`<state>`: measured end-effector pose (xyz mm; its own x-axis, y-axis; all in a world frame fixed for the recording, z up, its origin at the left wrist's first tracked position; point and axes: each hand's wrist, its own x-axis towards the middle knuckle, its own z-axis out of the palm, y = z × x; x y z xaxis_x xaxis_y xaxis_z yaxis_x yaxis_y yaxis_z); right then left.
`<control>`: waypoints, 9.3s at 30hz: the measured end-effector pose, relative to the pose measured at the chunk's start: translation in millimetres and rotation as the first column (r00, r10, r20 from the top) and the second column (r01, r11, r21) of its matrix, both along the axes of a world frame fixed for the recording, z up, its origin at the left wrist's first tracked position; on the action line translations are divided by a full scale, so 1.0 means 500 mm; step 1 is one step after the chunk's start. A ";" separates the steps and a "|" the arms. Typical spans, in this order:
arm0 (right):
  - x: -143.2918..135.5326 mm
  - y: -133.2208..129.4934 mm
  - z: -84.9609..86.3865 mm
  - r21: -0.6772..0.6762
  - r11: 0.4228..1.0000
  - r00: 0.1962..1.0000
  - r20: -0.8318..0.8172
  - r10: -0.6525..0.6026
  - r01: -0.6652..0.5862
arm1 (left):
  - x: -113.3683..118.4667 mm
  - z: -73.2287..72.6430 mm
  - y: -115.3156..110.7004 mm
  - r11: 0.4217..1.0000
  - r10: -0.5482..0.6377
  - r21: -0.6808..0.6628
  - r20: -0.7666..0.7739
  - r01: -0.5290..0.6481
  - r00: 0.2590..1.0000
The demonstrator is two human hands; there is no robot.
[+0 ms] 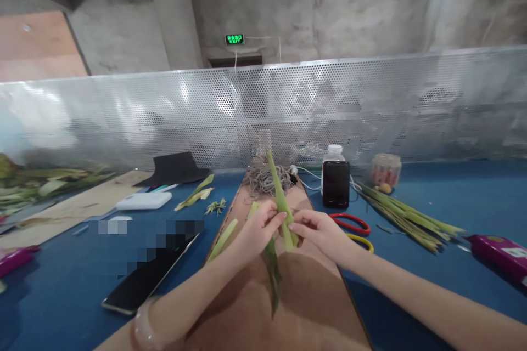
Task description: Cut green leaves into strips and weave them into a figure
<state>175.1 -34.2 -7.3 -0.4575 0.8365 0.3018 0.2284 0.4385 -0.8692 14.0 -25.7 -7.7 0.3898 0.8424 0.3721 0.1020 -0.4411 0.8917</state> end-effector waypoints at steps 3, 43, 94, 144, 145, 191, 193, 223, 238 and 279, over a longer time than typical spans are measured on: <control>-0.004 -0.005 -0.009 -0.054 0.996 0.994 -0.073 -0.076 0.072 | 0.006 -0.014 0.006 0.999 0.017 0.035 -0.057 -0.015 0.998; 0.012 -0.024 -0.050 -0.363 0.911 0.926 -0.374 0.052 -0.197 | 0.057 -0.036 -0.060 0.874 0.045 -0.469 0.341 0.128 0.939; 0.039 -0.029 -0.025 -0.524 0.716 0.852 -0.488 0.190 -0.461 | 0.058 -0.035 -0.097 0.820 0.060 -0.547 0.374 0.168 0.926; 0.036 -0.030 -0.022 -0.449 0.794 0.887 -0.398 0.234 -0.411 | 0.041 -0.035 -0.080 0.807 -0.006 -0.553 0.346 0.209 0.938; 0.036 -0.030 -0.021 -0.444 0.798 0.889 -0.391 0.238 -0.408 | 0.042 -0.034 -0.079 0.811 -0.010 -0.546 0.347 0.211 0.938; 0.046 -0.028 -0.020 -0.516 0.679 0.840 -0.449 0.304 -0.522 | 0.048 -0.028 -0.095 0.786 -0.029 -0.579 0.317 0.217 0.948; 0.049 -0.027 -0.023 -0.521 0.678 0.844 -0.439 0.308 -0.518 | 0.050 -0.028 -0.095 0.778 -0.044 -0.580 0.334 0.242 0.941; 0.040 -0.035 -0.017 -0.567 0.673 0.836 -0.530 0.144 -0.475 | 0.051 -0.030 -0.095 0.826 -0.020 -0.533 0.293 0.181 0.956; 0.036 -0.036 -0.019 -0.512 0.781 0.889 -0.445 0.114 -0.356 | 0.039 -0.033 -0.085 0.805 0.004 -0.562 0.320 0.187 0.947; 0.032 -0.038 -0.020 -0.519 0.752 0.866 -0.481 0.136 -0.406 | 0.040 -0.027 -0.074 0.729 -0.105 -0.577 0.437 0.368 0.893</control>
